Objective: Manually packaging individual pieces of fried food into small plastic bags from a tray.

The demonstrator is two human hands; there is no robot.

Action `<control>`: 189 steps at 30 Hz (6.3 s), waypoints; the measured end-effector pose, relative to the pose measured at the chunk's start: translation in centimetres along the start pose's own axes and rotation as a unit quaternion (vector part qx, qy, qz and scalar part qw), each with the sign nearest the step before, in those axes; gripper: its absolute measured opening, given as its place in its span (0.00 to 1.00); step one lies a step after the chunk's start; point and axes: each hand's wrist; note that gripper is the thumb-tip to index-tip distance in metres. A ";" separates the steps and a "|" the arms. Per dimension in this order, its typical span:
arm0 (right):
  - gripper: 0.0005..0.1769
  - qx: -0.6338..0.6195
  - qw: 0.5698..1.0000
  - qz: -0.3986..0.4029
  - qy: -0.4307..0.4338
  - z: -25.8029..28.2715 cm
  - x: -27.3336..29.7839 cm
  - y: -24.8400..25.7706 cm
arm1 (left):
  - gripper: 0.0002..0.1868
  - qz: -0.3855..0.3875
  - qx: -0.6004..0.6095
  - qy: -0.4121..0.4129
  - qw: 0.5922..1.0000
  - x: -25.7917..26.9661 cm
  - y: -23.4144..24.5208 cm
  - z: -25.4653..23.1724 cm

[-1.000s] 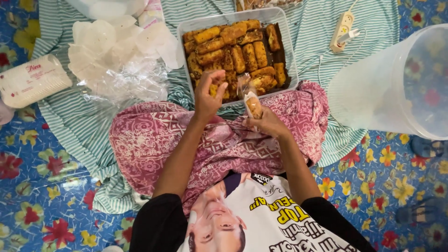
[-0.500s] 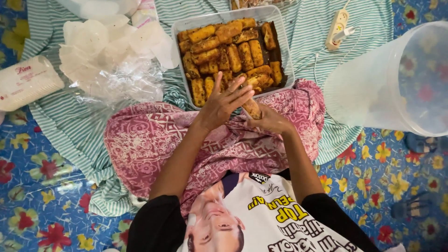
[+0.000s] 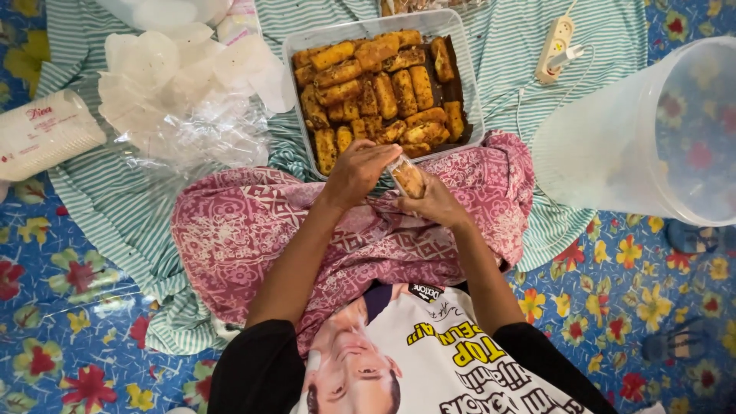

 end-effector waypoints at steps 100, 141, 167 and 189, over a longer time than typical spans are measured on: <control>0.22 -0.205 0.963 -0.177 0.002 2.1 -4.2 -4.8 | 0.33 -0.006 0.203 0.490 0.848 -1.4 1.0 -1.3; 0.29 -0.289 0.928 -0.215 0.096 -5.4 -10.0 8.0 | 0.15 -0.086 0.210 0.592 0.773 -28.8 -3.5 24.0; 0.29 -0.245 0.947 -0.174 0.111 -4.4 -10.7 7.8 | 0.20 -0.116 0.138 0.564 0.806 -29.3 -4.8 27.8; 0.16 0.019 0.971 -0.127 0.203 -5.8 -10.0 5.8 | 0.26 -0.033 -0.049 0.243 0.968 -6.0 4.9 5.0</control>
Point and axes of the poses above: each hand's wrist, its own x-axis away from the middle knuckle, its own y-axis out of the back of the hand, z = x × y, and after that the axes turned 15 degrees about y, right-handed
